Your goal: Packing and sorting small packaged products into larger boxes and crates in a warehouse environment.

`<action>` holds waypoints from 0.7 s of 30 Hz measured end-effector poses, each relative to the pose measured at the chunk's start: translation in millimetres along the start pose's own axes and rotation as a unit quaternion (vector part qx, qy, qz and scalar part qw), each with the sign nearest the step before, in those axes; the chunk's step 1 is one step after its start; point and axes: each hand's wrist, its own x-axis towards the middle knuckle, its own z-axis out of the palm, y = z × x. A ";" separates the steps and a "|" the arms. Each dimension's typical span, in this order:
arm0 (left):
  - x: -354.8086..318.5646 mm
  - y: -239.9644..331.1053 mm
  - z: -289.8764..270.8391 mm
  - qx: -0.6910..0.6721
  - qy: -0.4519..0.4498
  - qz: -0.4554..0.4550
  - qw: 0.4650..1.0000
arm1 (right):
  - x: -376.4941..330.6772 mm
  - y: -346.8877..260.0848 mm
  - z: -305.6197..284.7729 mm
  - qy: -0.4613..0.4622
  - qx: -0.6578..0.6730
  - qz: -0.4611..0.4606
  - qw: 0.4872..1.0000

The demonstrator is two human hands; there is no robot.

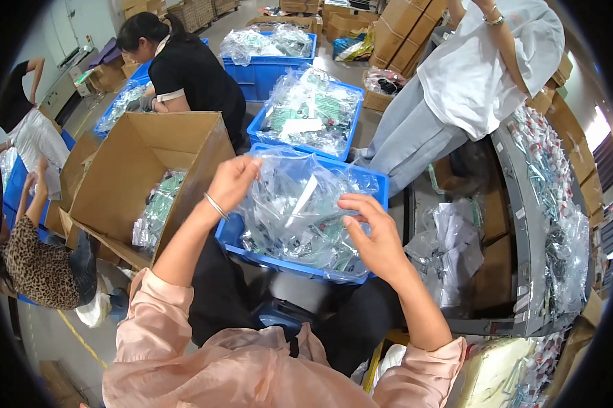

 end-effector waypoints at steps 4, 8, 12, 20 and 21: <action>8.8 20.3 -7.1 0.049 -0.034 0.026 0.998 | -12.0 8.0 -3.0 -0.002 0.015 0.030 0.999; -6.2 3.8 43.6 0.113 -0.086 0.073 0.987 | -21.6 16.0 2.7 -0.031 0.041 0.072 0.996; -2.5 10.4 41.9 0.055 -0.129 0.002 0.990 | -28.2 27.0 9.3 -0.038 0.094 0.076 0.992; -28.7 11.5 45.6 -0.018 -0.094 0.015 0.995 | -11.5 40.9 71.0 -0.105 0.467 0.255 0.840; -32.6 13.0 45.8 -0.060 -0.134 -0.035 0.989 | -11.1 41.5 76.1 -0.086 0.504 0.249 0.822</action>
